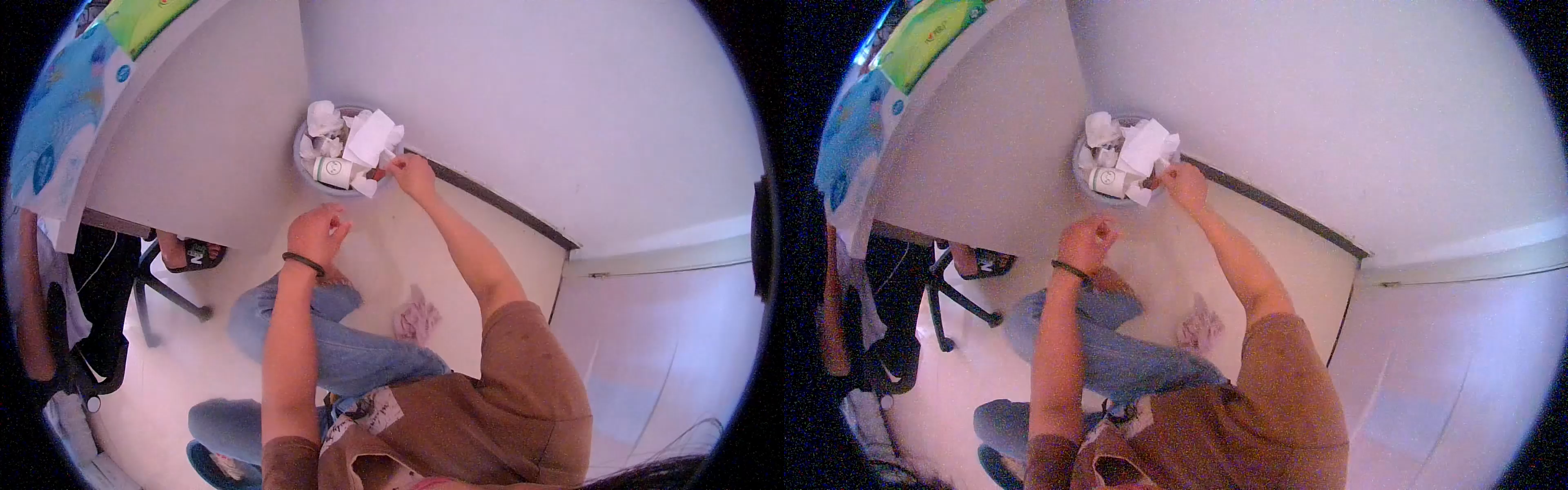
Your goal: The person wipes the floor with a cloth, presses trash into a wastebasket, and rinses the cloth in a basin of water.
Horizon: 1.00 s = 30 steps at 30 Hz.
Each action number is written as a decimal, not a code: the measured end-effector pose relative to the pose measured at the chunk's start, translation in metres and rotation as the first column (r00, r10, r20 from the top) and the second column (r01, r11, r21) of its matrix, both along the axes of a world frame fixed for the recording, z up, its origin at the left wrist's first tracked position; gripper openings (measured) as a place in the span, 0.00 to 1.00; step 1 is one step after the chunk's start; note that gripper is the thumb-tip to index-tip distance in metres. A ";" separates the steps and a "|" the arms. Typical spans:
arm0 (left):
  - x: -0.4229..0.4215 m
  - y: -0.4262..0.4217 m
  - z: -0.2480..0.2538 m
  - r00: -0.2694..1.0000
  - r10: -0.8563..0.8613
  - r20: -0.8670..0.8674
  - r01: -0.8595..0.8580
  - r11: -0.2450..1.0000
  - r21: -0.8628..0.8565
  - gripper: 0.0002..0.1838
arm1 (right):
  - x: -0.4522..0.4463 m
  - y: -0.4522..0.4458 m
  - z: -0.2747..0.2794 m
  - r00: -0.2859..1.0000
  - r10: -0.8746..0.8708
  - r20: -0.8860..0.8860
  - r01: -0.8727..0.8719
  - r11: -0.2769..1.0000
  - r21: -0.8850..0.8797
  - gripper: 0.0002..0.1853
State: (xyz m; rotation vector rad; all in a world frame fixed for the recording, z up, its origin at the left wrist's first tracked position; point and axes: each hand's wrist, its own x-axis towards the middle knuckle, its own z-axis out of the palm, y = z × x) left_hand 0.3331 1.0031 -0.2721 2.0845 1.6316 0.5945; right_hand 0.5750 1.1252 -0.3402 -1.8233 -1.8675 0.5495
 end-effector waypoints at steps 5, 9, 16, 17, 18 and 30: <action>0.005 0.002 0.003 1.000 -0.016 -0.003 0.016 1.000 -0.011 0.16 | 0.017 0.012 -0.027 0.987 0.091 -0.130 -0.073 0.988 0.139 0.09; 0.007 0.002 -0.002 1.000 -0.014 0.003 0.014 1.000 -0.024 0.17 | 0.025 0.015 -0.029 0.948 0.154 -0.277 -0.130 0.986 0.104 0.11; 0.008 0.002 -0.005 1.000 0.002 -0.020 -0.003 0.999 -0.046 0.16 | 0.037 -0.002 0.020 0.891 0.006 -0.454 -0.026 0.999 -0.038 0.11; 0.008 0.003 -0.006 1.000 0.003 -0.002 -0.003 0.999 -0.047 0.16 | 0.039 -0.007 0.030 0.818 -0.053 -0.572 0.022 0.998 -0.061 0.12; 0.008 0.003 -0.006 1.000 0.010 -0.004 -0.010 0.999 -0.050 0.16 | 0.041 -0.011 0.041 0.728 -0.109 -0.677 0.066 0.994 -0.090 0.13; 0.020 0.002 -0.003 1.000 0.003 0.016 -0.002 0.999 -0.045 0.17 | 0.007 -0.188 0.274 -0.811 0.431 -0.395 -0.333 0.216 0.918 0.29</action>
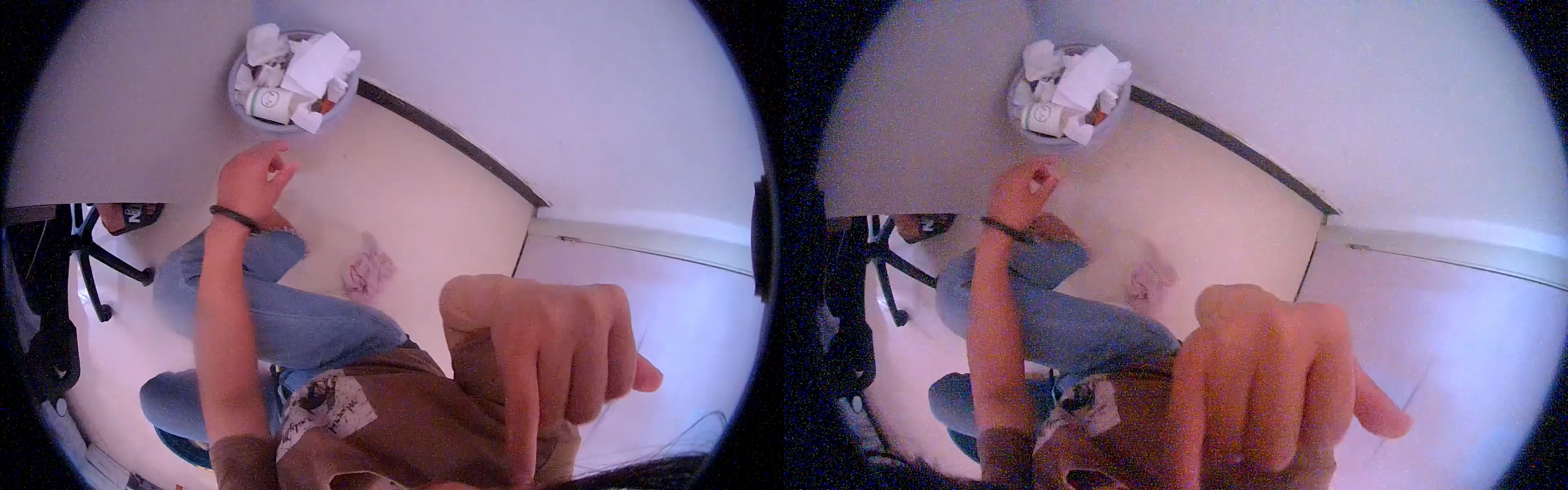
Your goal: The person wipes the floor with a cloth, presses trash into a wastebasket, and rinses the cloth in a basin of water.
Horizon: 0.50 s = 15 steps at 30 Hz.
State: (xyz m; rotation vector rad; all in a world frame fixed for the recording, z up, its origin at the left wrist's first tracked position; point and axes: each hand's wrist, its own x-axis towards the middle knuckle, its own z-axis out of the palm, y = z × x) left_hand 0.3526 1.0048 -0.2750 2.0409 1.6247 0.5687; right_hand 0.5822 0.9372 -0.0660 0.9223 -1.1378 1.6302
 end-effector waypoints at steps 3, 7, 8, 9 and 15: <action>0.002 -0.001 0.003 1.000 -0.014 -0.021 0.014 1.000 0.003 0.16 | 0.000 -0.009 -0.001 1.000 -0.028 -0.013 0.027 0.998 -0.052 0.30; -0.003 -0.002 0.002 1.000 -0.010 -0.018 0.010 1.000 0.006 0.16 | 0.003 -0.007 0.000 0.999 0.035 0.026 -0.034 0.999 -0.025 0.30; -0.004 -0.002 0.002 1.000 -0.005 -0.025 0.005 1.000 0.015 0.16 | 0.004 -0.007 -0.001 0.999 0.036 0.030 -0.036 0.999 -0.009 0.30; -0.003 -0.002 0.003 1.000 0.004 -0.031 -0.005 1.000 -0.012 0.17 | 0.005 -0.007 -0.002 0.999 0.018 0.034 -0.018 1.000 -0.017 0.30; -0.007 -0.001 0.001 0.999 0.001 -0.032 0.000 1.000 0.010 0.16 | 0.006 -0.001 -0.002 0.997 0.056 0.054 -0.056 0.998 -0.008 0.20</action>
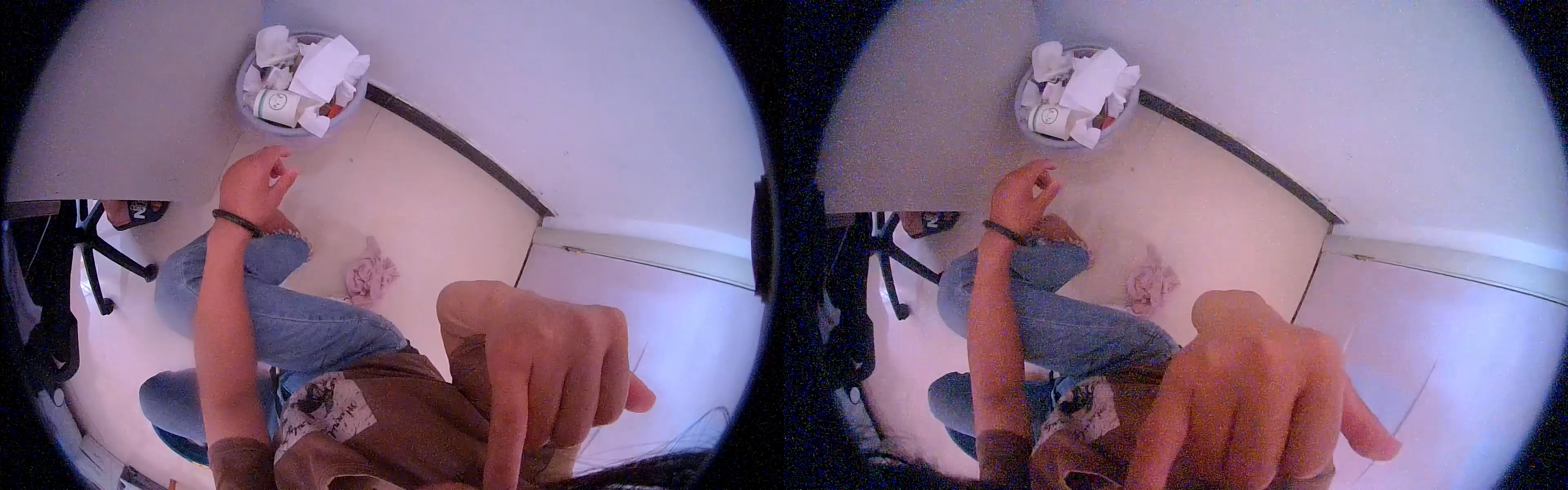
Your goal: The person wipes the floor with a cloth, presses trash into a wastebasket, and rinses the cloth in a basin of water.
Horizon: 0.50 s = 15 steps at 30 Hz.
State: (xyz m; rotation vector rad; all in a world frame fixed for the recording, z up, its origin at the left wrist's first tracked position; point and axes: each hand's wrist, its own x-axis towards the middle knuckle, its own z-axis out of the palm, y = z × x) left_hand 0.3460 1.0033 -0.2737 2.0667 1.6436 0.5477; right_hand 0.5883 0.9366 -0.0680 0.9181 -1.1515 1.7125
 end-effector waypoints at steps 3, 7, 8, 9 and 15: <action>0.003 0.000 0.007 1.000 0.018 0.002 -0.018 1.000 0.008 0.15 | 0.003 0.008 -0.010 0.999 0.030 0.028 -0.032 0.997 0.076 0.29; 0.002 0.000 0.002 1.000 -0.001 0.020 0.001 1.000 0.007 0.18 | 0.004 0.002 -0.007 0.999 0.045 0.015 -0.046 0.998 0.038 0.21; 0.004 0.001 0.000 0.999 -0.004 0.035 0.004 1.000 -0.001 0.19 | 0.000 0.001 -0.004 0.999 0.036 0.005 -0.036 0.999 0.031 0.18; 0.005 0.002 0.000 0.999 -0.001 0.039 0.001 1.000 0.003 0.19 | -0.003 0.001 0.000 1.000 0.025 -0.003 -0.025 0.999 0.025 0.19; 0.001 0.002 -0.003 1.000 -0.005 0.017 0.005 1.000 0.024 0.18 | -0.003 0.012 -0.058 0.717 -0.557 0.419 0.675 0.704 -0.220 0.19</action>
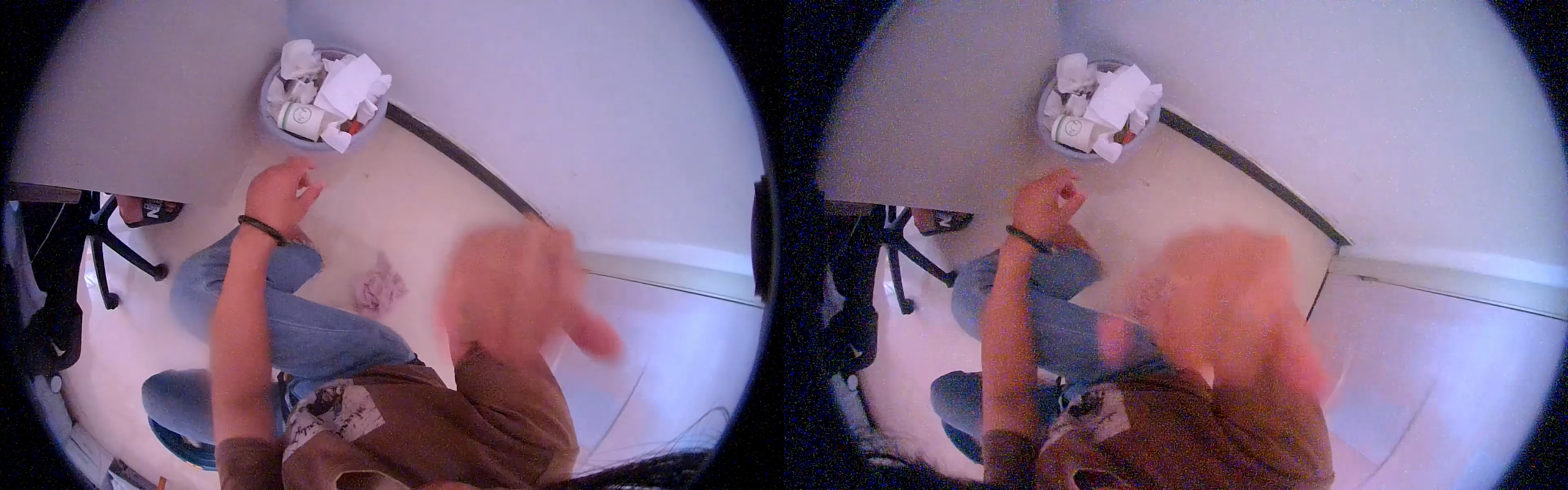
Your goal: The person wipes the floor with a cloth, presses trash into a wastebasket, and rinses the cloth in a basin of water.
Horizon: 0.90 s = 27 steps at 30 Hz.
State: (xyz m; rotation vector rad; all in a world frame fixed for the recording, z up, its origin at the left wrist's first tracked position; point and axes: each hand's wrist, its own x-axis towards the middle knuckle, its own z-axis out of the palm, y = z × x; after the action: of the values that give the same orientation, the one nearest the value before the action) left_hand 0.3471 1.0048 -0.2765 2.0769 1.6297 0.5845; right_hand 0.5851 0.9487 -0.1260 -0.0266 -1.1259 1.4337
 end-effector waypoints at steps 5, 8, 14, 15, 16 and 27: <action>0.002 -0.002 0.010 0.999 0.012 -0.049 -0.015 0.998 -0.066 0.19 | -0.033 0.124 -0.106 -0.067 -0.454 0.888 0.303 0.839 0.452 0.32; 0.000 -0.002 0.009 1.000 0.021 -0.013 -0.021 0.998 -0.052 0.19 | -0.039 0.164 -0.186 -0.287 -0.707 0.646 0.107 0.646 0.755 0.36; -0.004 0.003 0.011 0.999 -0.018 0.028 0.018 1.000 0.001 0.19 | -0.060 0.183 -0.234 -0.406 -0.613 0.677 0.067 0.719 0.692 0.27; -0.005 0.002 0.012 0.999 -0.032 0.016 0.032 0.999 0.019 0.19 | -0.063 0.184 -0.238 -0.420 -0.603 0.678 0.059 0.728 0.683 0.23; -0.006 0.002 0.012 0.999 -0.045 0.007 0.045 0.998 0.037 0.19 | -0.067 0.189 -0.236 -0.463 -0.593 0.659 0.057 0.722 0.690 0.19; -0.008 0.009 0.016 0.996 -0.083 0.016 0.083 0.996 -0.034 0.19 | -0.098 0.230 -0.309 -0.531 -0.627 0.571 0.280 0.506 0.816 0.11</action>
State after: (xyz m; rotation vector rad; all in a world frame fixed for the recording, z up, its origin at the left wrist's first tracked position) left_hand 0.3396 1.0141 -0.2603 2.0991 1.5263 0.5390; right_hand 0.4873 1.1789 -0.4348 -1.7083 -2.0455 -0.1924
